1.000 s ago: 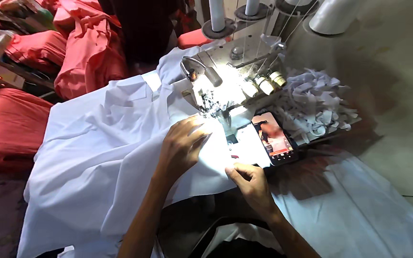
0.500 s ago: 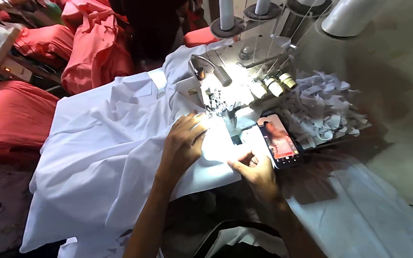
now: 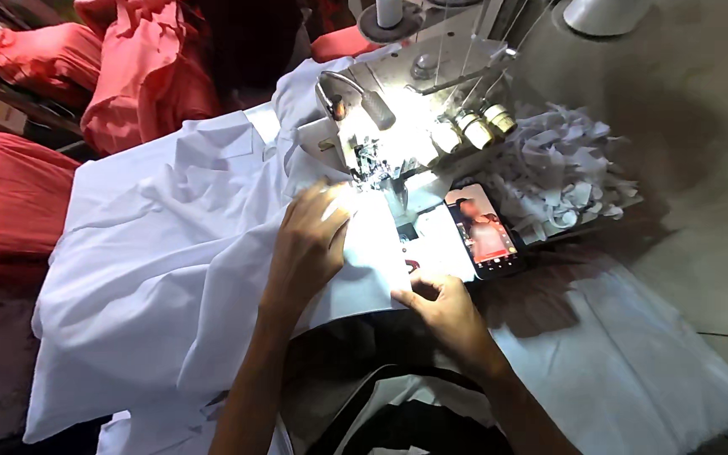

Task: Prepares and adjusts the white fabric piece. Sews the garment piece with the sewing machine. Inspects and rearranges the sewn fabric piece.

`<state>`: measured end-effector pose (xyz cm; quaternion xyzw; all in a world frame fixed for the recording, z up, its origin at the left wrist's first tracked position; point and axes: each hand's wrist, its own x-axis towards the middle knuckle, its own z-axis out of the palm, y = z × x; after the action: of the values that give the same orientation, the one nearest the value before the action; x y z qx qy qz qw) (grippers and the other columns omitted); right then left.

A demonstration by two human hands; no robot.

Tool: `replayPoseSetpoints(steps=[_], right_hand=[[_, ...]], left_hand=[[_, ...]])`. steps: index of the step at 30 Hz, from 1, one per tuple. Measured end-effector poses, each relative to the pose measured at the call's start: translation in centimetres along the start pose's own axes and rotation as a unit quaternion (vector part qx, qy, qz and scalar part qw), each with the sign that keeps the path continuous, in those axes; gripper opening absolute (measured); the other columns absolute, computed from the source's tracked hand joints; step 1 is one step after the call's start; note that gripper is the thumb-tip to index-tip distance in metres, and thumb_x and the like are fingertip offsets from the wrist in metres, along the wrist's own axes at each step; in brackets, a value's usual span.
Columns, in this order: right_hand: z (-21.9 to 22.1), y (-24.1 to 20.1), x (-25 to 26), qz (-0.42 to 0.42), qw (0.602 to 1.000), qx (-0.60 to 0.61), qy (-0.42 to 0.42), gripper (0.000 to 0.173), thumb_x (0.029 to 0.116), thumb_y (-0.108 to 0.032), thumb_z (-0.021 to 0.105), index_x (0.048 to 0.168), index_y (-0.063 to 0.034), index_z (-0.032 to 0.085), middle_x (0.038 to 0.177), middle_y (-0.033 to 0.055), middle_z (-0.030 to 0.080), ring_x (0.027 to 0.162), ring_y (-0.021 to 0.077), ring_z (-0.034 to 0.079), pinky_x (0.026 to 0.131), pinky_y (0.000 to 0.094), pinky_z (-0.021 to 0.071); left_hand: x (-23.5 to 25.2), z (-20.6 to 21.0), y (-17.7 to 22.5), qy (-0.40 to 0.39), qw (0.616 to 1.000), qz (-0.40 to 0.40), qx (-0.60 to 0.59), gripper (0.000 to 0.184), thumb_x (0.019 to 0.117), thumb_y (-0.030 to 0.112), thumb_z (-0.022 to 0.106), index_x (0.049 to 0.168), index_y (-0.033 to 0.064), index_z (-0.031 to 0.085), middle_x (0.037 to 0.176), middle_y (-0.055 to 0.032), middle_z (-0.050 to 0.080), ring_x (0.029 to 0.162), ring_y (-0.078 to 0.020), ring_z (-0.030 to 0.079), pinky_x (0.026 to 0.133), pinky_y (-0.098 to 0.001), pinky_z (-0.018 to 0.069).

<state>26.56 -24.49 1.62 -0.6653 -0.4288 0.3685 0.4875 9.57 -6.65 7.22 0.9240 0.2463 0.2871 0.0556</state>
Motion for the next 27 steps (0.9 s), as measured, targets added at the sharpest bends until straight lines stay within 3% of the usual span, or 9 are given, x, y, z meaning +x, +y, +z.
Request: replayPoseSetpoints(steps=[2, 5, 6, 8, 10, 12, 15, 20, 27], right_hand=[[-0.2, 0.2, -0.1, -0.001, 1.000, 0.004, 0.010, 0.019, 0.0875, -0.030, 0.080, 0.084, -0.0123, 0.074, 0.076, -0.0057, 0.070, 0.067, -0.0007, 0.063, 0.063, 0.0168, 0.0532], [-0.4, 0.3, 0.0, -0.008, 1.000, 0.018, 0.021, 0.017, 0.0837, -0.025, 0.084, 0.084, -0.0108, 0.075, 0.075, -0.0054, 0.071, 0.067, -0.0016, 0.064, 0.063, 0.0157, 0.0539], [-0.5, 0.2, 0.0, -0.008, 0.999, 0.023, 0.021, 0.016, 0.0831, -0.024, 0.084, 0.084, -0.0104, 0.076, 0.075, -0.0049, 0.071, 0.067, -0.0012, 0.065, 0.063, 0.0160, 0.0544], [-0.8, 0.1, 0.1, -0.006, 0.999, 0.031, 0.016, 0.016, 0.0820, -0.022, 0.085, 0.084, -0.0096, 0.076, 0.075, -0.0040, 0.072, 0.066, -0.0001, 0.065, 0.063, 0.0169, 0.0549], [-1.2, -0.1, 0.1, -0.007, 0.999, 0.035, 0.006, 0.017, 0.0807, -0.021, 0.086, 0.085, -0.0088, 0.076, 0.076, -0.0033, 0.072, 0.067, 0.0007, 0.066, 0.064, 0.0171, 0.0557], [-1.5, -0.3, 0.1, -0.004, 0.999, 0.035, 0.000, 0.017, 0.0791, -0.020, 0.087, 0.085, -0.0088, 0.075, 0.076, -0.0035, 0.072, 0.067, 0.0006, 0.066, 0.064, 0.0167, 0.0555], [-1.8, -0.5, 0.1, -0.007, 1.000, 0.020, -0.004, 0.017, 0.0784, -0.020, 0.088, 0.084, -0.0093, 0.076, 0.076, -0.0040, 0.072, 0.067, -0.0002, 0.065, 0.063, 0.0161, 0.0552], [-1.7, -0.1, 0.5, 0.010, 1.000, 0.014, -0.011, 0.020, 0.0775, -0.024, 0.088, 0.083, -0.0102, 0.075, 0.073, -0.0051, 0.070, 0.064, -0.0005, 0.062, 0.060, 0.0167, 0.0521], [-8.6, -1.6, 2.3, -0.027, 0.995, -0.065, -0.070, 0.016, 0.0993, -0.019, 0.065, 0.096, -0.0064, 0.075, 0.079, -0.0049, 0.071, 0.068, -0.0012, 0.063, 0.065, 0.0181, 0.0542]], left_hand=[[-1.5, -0.2, 2.0, 0.034, 0.999, -0.005, 0.010, 0.024, 0.0974, 0.012, 0.058, 0.114, 0.0083, 0.075, 0.140, -0.0155, 0.061, 0.142, -0.0342, 0.047, 0.118, -0.0507, 0.0387], [-5.3, 0.1, 7.0, 0.068, 0.979, -0.073, -0.178, 0.021, 0.0995, 0.008, 0.058, 0.111, 0.0084, 0.075, 0.118, -0.0077, 0.070, 0.115, -0.0172, 0.063, 0.098, -0.0330, 0.0531], [-6.7, 0.3, 8.4, 0.037, 0.950, -0.102, -0.292, 0.019, 0.1019, 0.008, 0.057, 0.111, 0.0054, 0.073, 0.111, -0.0060, 0.071, 0.106, -0.0129, 0.067, 0.091, -0.0292, 0.0571], [-9.6, 1.6, 9.8, -0.077, 0.834, -0.170, -0.520, 0.023, 0.1060, 0.015, 0.054, 0.118, 0.0000, 0.066, 0.108, -0.0077, 0.072, 0.094, -0.0146, 0.070, 0.083, -0.0318, 0.0616], [-12.0, 3.7, 10.2, -0.138, 0.725, -0.249, -0.627, 0.037, 0.1064, 0.029, 0.055, 0.123, -0.0022, 0.064, 0.109, -0.0103, 0.073, 0.091, -0.0184, 0.073, 0.081, -0.0350, 0.0629], [-13.2, 5.3, 10.9, -0.108, 0.667, -0.329, -0.660, 0.054, 0.1021, 0.043, 0.059, 0.127, -0.0043, 0.061, 0.110, -0.0127, 0.074, 0.090, -0.0211, 0.074, 0.081, -0.0361, 0.0631], [-12.9, 6.3, 12.2, 0.019, 0.605, -0.398, -0.689, 0.058, 0.0973, 0.044, 0.066, 0.126, -0.0055, 0.059, 0.112, -0.0179, 0.074, 0.095, -0.0272, 0.075, 0.086, -0.0406, 0.0628], [-9.9, 6.5, 12.9, 0.179, 0.557, -0.439, -0.683, 0.019, 0.0997, 0.014, 0.062, 0.108, -0.0033, 0.061, 0.079, -0.0159, 0.075, 0.066, -0.0226, 0.075, 0.067, -0.0352, 0.0648], [-9.0, 8.4, 13.0, 0.245, 0.594, -0.437, -0.630, 0.009, 0.0969, -0.001, 0.062, 0.105, -0.0046, 0.062, 0.078, -0.0126, 0.075, 0.056, -0.0197, 0.072, 0.053, -0.0328, 0.0637]])
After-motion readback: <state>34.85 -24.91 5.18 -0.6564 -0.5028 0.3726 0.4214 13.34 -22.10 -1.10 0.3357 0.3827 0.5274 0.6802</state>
